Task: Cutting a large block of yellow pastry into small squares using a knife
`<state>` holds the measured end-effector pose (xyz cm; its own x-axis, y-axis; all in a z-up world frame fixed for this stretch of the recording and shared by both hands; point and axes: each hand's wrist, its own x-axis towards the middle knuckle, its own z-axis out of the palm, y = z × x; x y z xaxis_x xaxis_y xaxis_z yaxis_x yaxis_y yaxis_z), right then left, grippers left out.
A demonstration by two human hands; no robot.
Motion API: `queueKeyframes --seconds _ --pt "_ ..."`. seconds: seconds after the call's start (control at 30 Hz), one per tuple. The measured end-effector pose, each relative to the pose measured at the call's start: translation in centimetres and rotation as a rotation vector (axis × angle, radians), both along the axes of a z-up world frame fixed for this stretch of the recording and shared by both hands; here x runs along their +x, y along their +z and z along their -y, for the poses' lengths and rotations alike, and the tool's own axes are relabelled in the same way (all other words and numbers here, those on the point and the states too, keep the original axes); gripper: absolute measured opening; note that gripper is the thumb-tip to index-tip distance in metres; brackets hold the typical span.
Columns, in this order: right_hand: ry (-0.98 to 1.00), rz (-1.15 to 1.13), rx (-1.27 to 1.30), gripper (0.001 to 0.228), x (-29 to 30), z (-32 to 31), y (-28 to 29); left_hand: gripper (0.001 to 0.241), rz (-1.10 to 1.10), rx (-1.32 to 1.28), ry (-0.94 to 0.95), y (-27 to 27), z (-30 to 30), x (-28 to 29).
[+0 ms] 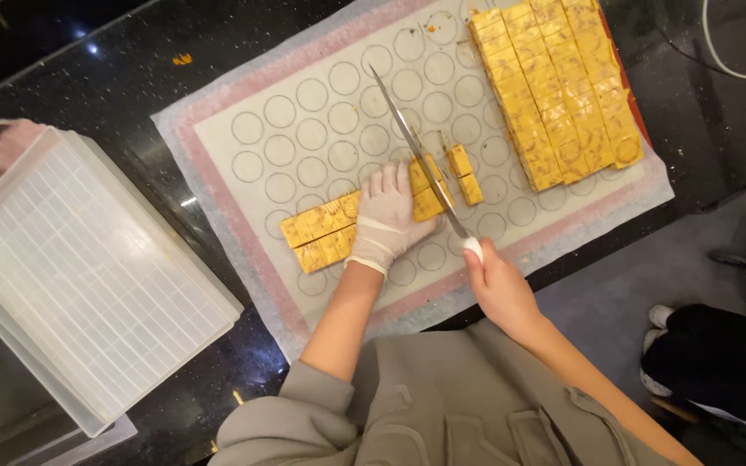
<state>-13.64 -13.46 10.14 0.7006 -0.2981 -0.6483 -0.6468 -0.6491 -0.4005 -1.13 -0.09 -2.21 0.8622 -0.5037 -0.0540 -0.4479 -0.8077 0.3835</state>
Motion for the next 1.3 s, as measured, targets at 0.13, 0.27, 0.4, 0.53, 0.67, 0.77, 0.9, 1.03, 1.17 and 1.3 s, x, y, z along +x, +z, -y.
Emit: queueKeyframes --seconds 0.13,0.27,0.4,0.53,0.67,0.77,0.9,1.03,1.17,1.3 --pt "0.004 0.049 -0.004 0.038 0.6 0.2 -2.9 0.111 -0.024 -0.009 -0.038 1.6 -0.4 0.7" --pt "0.010 0.063 0.004 0.041 1.6 0.0 -2.8 0.111 0.011 -0.004 -0.029 1.7 -0.2 0.7" --pt "-0.017 -0.036 -0.002 0.043 -1.0 0.0 -0.3 0.112 -0.003 0.028 -0.017 0.8 -0.3 0.5" --pt "-0.016 0.022 0.005 0.045 0.4 0.0 -2.6 0.111 0.010 0.035 -0.023 1.0 -0.2 0.7" --pt "0.025 0.109 -0.006 0.043 0.6 -0.1 -2.5 0.110 0.046 0.026 -0.025 0.4 -0.1 0.5" --pt "-0.022 0.074 0.013 0.043 -1.6 -0.5 -0.1 0.113 0.033 0.034 -0.018 -0.1 -0.1 0.8" --pt "-0.011 0.066 0.007 0.044 -2.2 0.5 -2.0 0.117 -0.015 0.054 -0.018 -0.6 0.0 0.8" --pt "0.048 0.145 0.008 0.046 1.8 -0.2 -2.0 0.119 -0.001 0.079 -0.016 0.2 0.0 0.8" --pt "0.014 0.141 0.012 0.045 -0.6 0.0 -2.1 0.117 0.038 0.034 -0.026 -0.3 -0.1 0.7" --pt "-0.018 0.045 -0.010 0.046 -2.7 -0.4 0.0 0.116 0.117 0.053 -0.051 0.5 -0.3 0.5"
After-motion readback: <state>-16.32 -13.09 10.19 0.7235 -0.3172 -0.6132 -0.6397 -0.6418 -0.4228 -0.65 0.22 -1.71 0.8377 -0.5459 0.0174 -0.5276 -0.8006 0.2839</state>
